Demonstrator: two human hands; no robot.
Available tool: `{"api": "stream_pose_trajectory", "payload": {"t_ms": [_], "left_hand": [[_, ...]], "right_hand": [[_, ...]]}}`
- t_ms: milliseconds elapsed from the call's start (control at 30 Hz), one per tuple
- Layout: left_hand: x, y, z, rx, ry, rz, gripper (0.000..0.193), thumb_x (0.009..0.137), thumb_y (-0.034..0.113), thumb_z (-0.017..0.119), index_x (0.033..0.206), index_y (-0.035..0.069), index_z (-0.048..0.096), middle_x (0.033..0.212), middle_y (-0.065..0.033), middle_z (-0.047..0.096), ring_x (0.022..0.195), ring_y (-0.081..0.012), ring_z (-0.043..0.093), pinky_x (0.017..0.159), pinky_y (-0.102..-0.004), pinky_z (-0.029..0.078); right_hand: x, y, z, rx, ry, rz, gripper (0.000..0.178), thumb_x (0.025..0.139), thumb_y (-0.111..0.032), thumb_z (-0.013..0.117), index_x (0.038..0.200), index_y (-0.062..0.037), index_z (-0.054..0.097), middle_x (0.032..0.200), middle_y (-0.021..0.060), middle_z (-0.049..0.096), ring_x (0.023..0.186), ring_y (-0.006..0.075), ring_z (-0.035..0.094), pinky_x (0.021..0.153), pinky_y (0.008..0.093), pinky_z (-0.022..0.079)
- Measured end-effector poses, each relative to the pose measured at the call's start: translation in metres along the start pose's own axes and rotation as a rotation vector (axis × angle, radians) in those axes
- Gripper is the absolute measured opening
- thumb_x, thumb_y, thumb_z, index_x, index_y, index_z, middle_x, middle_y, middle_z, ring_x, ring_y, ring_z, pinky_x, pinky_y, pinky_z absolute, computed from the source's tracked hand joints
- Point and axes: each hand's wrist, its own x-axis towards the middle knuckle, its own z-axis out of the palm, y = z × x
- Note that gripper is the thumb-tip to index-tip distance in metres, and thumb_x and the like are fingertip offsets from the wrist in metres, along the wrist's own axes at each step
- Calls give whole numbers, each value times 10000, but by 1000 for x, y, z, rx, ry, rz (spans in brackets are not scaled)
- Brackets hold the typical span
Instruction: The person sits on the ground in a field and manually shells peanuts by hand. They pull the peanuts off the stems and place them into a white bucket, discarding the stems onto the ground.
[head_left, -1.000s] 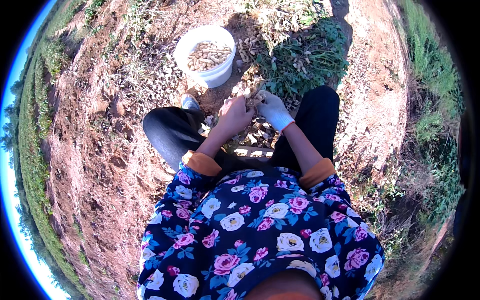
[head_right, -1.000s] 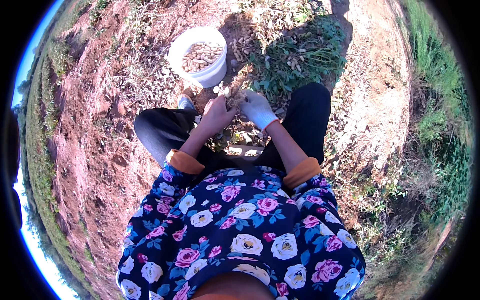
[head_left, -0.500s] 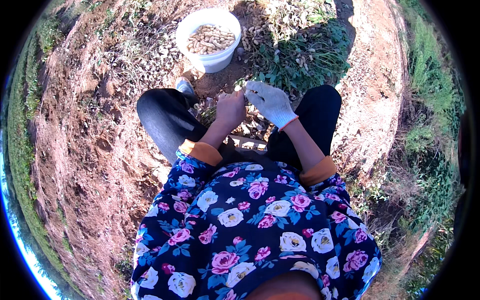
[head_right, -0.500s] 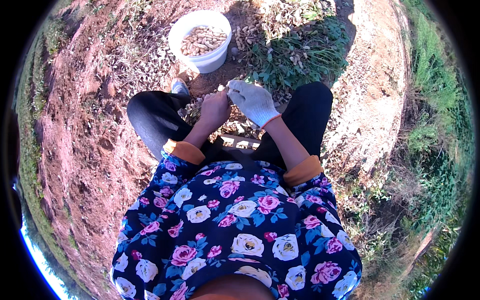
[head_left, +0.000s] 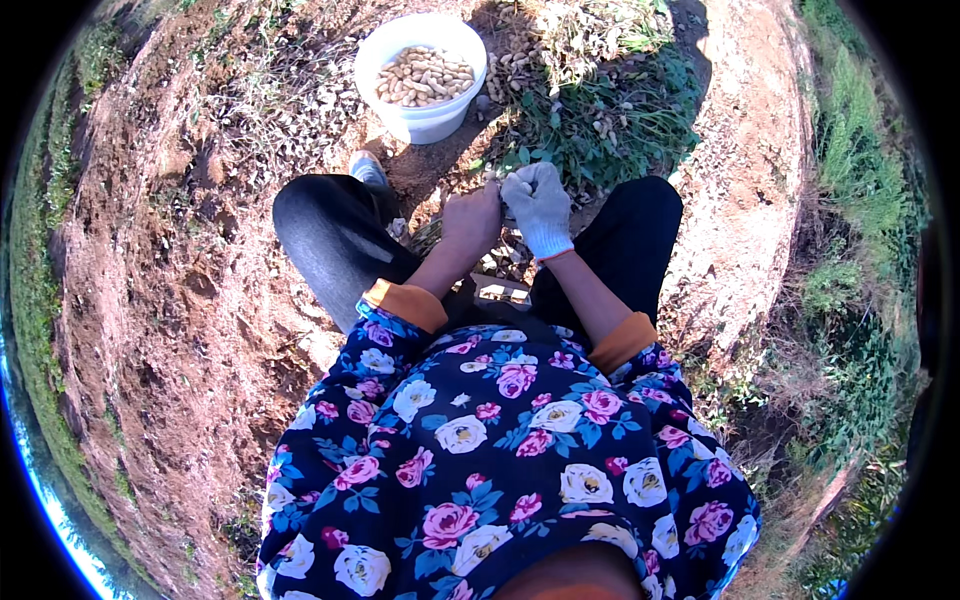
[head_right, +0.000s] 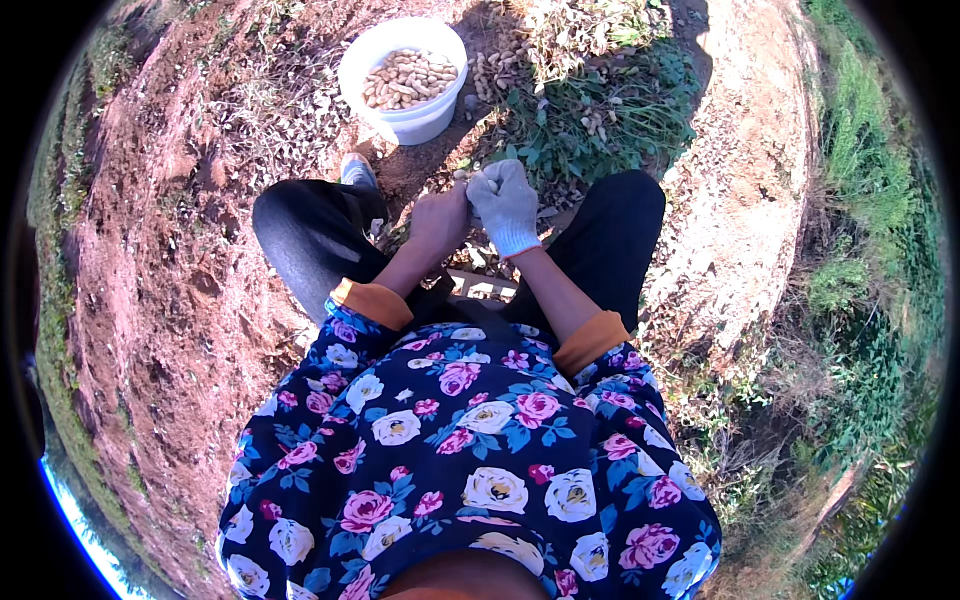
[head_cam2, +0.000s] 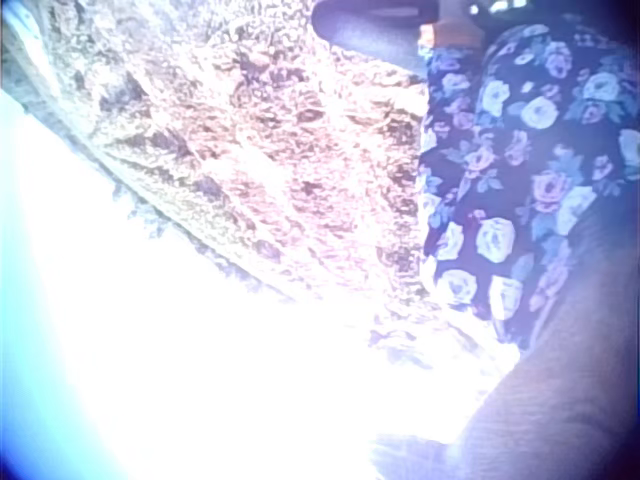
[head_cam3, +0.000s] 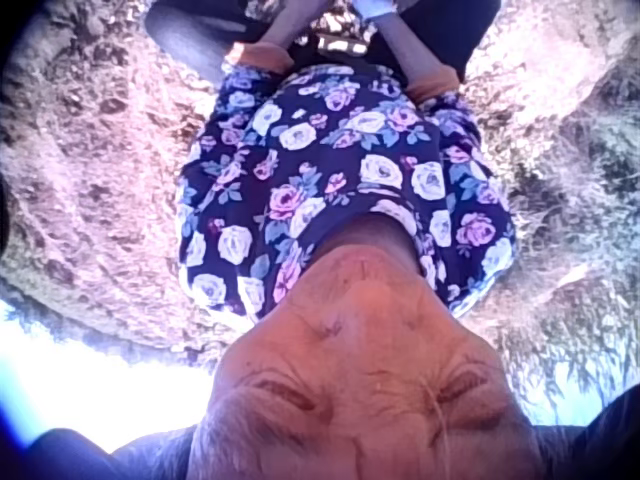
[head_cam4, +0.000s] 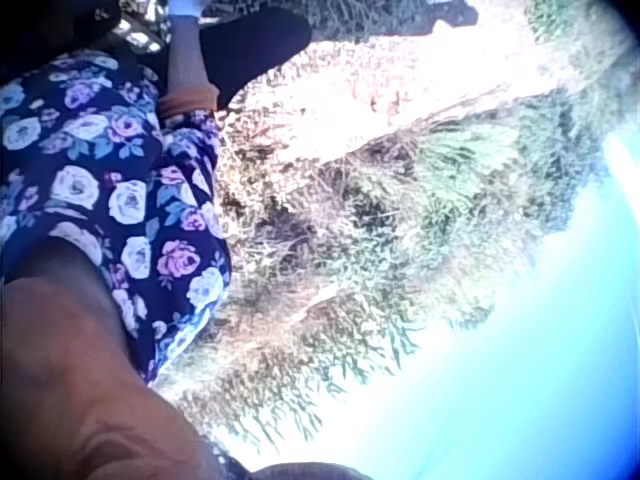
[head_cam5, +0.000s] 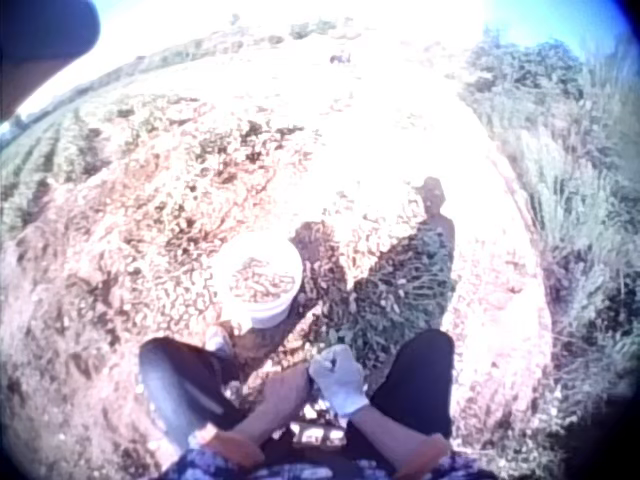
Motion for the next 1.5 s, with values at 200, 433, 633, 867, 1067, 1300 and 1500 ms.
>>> {"api": "stream_pose_trajectory", "payload": {"t_ms": [200,433,633,867,1067,1300,1500], "left_hand": [[-3,-4,9,85,105,52,170,767,101,492,922,32,500,719,-101,610,655,-246,621,630,-365,437],[-5,-3,18,166,96,102,152,787,130,483,911,42,497,732,-92,596,678,-246,615,671,-382,432],[-8,-5,28,241,80,184,213,790,173,497,954,37,494,747,-79,588,663,-226,589,666,-373,408],[-12,-1,36,145,131,188,216,802,166,491,993,64,487,727,-70,591,668,-231,603,689,-377,408],[-5,4,28,-12,54,83,200,787,142,488,966,59,517,760,-101,616,697,-266,612,705,-400,416],[-2,-13,17,-135,213,-146,387,763,254,581,1049,-1,526,802,-136,628,723,-279,614,724,-406,447],[19,-16,-9,-691,110,-426,513,772,346,596,1071,-49,465,752,-187,611,740,-330,611,688,-426,470]], "right_hand": [[38,-1,-27,1168,-49,702,90,787,3,504,740,-52,451,755,159,588,454,72,392,361,191,317],[47,-19,-40,-27,-616,274,242,785,-204,534,936,-55,650,882,94,636,692,195,596,629,312,488],[59,-14,-21,-532,-983,-73,366,787,-360,518,893,-32,640,883,173,622,849,347,580,797,422,441],[55,-1,-5,725,-273,682,203,904,-268,479,864,-75,526,653,-20,449,493,50,381,404,210,288],[143,-62,12,506,-271,182,373,885,-298,517,1150,-44,457,1022,92,546,873,198,561,707,307,479],[127,-41,10,29,-54,-203,404,918,-325,428,1205,-41,435,1139,153,534,1024,262,550,876,356,444],[2,9,-21,-265,-1034,175,995,671,-457,709,1372,-21,153,1307,214,386,1208,309,406,1009,367,316]]}}
